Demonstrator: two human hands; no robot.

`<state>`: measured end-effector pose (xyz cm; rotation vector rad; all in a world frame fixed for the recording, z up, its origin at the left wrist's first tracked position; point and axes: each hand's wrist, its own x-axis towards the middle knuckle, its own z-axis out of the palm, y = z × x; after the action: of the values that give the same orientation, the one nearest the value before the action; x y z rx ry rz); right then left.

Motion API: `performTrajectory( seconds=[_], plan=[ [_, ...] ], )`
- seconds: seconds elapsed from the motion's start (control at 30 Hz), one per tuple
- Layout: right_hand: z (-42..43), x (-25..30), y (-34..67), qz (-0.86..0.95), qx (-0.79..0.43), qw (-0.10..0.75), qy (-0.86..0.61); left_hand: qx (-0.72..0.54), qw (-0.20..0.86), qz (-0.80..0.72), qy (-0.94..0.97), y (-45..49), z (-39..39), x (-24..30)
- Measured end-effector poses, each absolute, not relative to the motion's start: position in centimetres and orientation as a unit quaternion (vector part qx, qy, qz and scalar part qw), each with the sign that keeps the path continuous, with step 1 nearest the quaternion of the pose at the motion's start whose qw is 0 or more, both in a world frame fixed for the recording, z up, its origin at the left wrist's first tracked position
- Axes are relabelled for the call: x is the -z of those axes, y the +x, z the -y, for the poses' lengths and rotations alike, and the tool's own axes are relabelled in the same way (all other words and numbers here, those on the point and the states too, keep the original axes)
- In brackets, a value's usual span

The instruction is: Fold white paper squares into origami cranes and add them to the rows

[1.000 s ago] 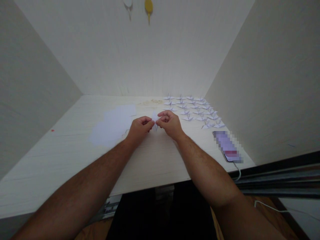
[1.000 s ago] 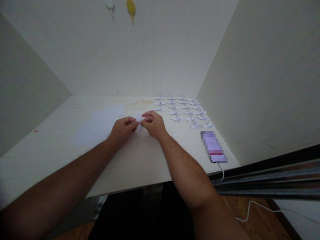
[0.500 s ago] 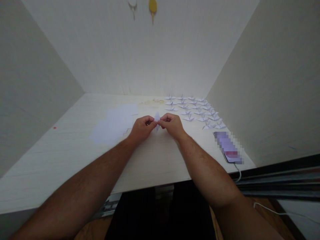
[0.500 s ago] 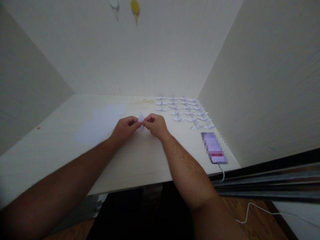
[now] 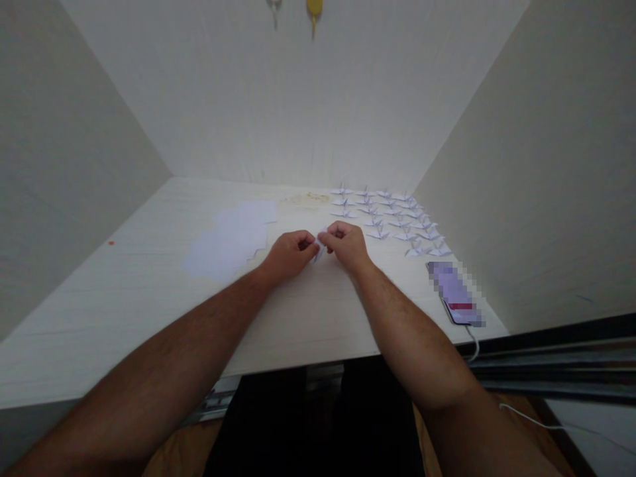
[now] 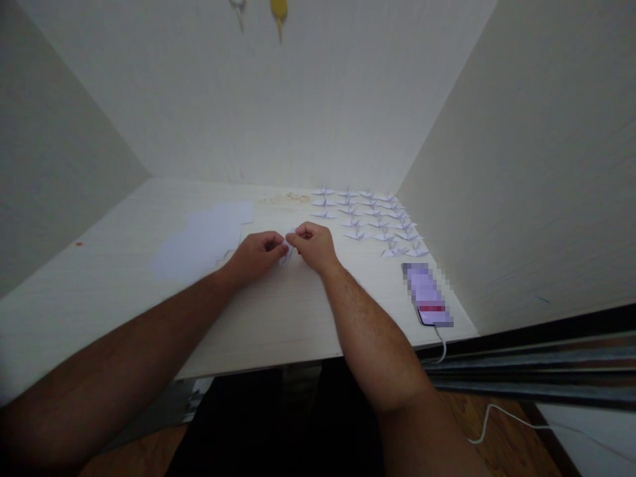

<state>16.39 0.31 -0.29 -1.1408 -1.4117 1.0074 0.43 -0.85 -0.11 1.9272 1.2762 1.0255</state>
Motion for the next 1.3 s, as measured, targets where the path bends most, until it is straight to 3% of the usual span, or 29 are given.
performTrajectory(
  seconds=[0.37,0.9,1.3],
  plan=[
    [-0.31,0.21,16.76,0.606,-0.401,0.51,-0.46,-0.387,0.344,-0.475,0.712,0.6,1.06,0.33],
    [-0.55,0.76,16.8,0.619,-0.434,0.481,-0.445,-0.443,0.319,-0.495,0.677,0.36,0.81,0.18],
    [-0.86,0.74,16.38,0.575,-0.447,0.504,-0.463,-0.522,0.429,-0.452,0.583,0.58,0.58,0.21]
  ],
)
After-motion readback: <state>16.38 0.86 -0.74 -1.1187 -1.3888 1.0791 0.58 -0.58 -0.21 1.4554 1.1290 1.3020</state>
